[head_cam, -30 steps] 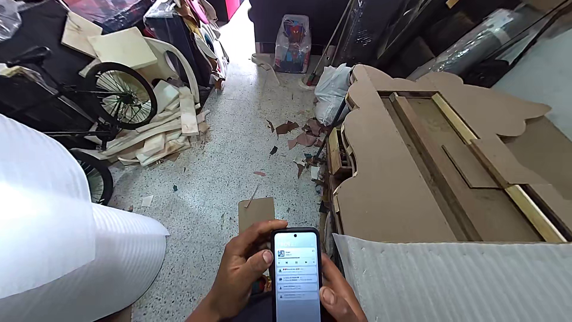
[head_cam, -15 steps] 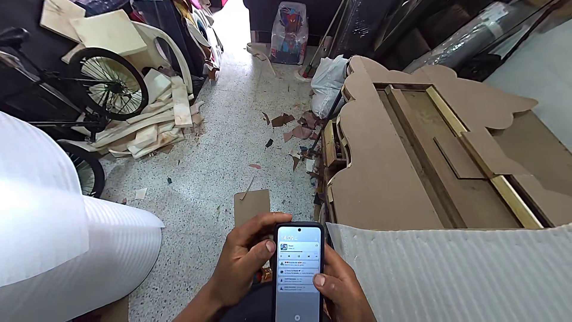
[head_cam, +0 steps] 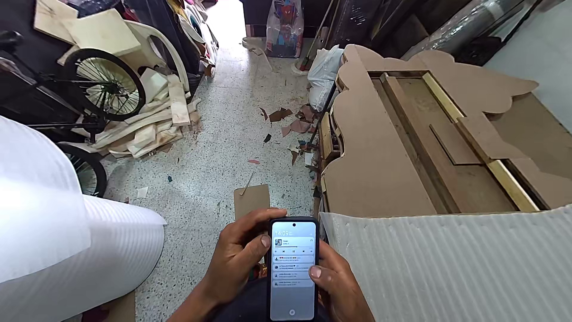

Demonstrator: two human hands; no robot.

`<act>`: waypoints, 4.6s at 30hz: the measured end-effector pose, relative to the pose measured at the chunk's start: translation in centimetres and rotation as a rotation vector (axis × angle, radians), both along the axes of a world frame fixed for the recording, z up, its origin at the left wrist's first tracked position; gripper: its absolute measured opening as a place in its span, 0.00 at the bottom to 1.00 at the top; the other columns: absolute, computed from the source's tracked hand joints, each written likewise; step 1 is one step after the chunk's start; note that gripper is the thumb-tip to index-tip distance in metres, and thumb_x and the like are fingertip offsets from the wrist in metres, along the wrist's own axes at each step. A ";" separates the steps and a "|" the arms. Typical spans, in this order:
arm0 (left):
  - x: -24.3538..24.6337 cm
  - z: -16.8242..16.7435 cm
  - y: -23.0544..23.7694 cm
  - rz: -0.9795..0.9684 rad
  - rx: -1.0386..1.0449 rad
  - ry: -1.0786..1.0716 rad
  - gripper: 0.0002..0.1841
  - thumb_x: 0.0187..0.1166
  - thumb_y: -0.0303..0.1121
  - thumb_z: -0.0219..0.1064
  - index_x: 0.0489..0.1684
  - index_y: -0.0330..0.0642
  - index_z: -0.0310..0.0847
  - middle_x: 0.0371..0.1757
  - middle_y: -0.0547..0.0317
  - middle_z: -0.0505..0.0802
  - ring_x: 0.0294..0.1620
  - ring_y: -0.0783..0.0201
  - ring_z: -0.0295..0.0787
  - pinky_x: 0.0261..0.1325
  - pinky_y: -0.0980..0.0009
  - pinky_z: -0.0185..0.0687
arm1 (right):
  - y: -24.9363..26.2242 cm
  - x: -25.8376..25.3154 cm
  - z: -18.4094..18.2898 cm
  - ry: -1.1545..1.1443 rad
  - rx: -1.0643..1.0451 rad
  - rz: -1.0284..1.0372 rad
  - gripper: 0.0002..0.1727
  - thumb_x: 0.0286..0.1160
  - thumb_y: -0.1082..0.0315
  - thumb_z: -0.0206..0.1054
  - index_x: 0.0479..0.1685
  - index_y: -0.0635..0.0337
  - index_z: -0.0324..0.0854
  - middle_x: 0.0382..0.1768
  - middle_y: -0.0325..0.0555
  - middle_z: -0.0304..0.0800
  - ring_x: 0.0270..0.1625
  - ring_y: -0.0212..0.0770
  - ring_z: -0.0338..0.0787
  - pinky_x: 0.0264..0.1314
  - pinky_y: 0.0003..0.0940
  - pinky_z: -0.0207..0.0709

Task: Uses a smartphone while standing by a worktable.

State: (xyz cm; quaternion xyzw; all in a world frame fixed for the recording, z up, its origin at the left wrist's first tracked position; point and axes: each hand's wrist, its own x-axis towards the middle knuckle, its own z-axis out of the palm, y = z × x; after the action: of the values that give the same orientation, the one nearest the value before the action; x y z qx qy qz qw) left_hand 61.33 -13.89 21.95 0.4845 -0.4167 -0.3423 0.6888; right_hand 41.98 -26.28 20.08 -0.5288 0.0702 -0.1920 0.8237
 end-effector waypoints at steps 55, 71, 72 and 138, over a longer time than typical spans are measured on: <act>-1.1 1.3 -0.4 0.179 0.022 0.023 0.23 0.85 0.39 0.66 0.76 0.40 0.79 0.57 0.40 0.91 0.51 0.53 0.93 0.55 0.60 0.92 | 0.4 -1.7 -2.4 -0.127 0.300 0.196 0.46 0.76 0.58 0.71 0.90 0.56 0.46 0.72 0.71 0.76 0.65 0.73 0.86 0.50 0.66 0.90; -2.7 1.1 -1.4 0.129 -0.037 -0.005 0.32 0.81 0.43 0.70 0.84 0.44 0.68 0.67 0.40 0.86 0.59 0.49 0.90 0.61 0.57 0.90 | -0.1 -2.2 -2.4 -0.268 0.438 0.201 0.43 0.78 0.61 0.69 0.90 0.51 0.46 0.75 0.71 0.73 0.66 0.75 0.84 0.43 0.65 0.91; -2.7 1.0 -1.4 0.114 -0.037 -0.014 0.33 0.80 0.43 0.70 0.85 0.45 0.66 0.68 0.39 0.85 0.60 0.48 0.89 0.62 0.55 0.89 | -0.2 -2.2 -2.5 -0.275 0.436 0.195 0.43 0.78 0.61 0.69 0.90 0.52 0.47 0.75 0.71 0.73 0.66 0.74 0.85 0.43 0.64 0.91; -4.5 0.5 -0.7 0.106 0.037 -0.110 0.45 0.75 0.39 0.72 0.95 0.56 0.49 0.75 0.44 0.82 0.67 0.45 0.86 0.68 0.49 0.86 | 0.6 -2.9 -1.8 -0.237 0.322 0.130 0.46 0.78 0.57 0.71 0.91 0.50 0.44 0.75 0.62 0.76 0.62 0.63 0.90 0.45 0.57 0.93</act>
State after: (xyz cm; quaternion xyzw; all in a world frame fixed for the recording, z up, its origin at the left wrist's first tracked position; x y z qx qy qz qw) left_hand 56.79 -14.60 22.46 0.5365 -0.4213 -0.2861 0.6729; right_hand 39.09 -25.67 18.23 -0.3674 -0.0314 -0.1857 0.9108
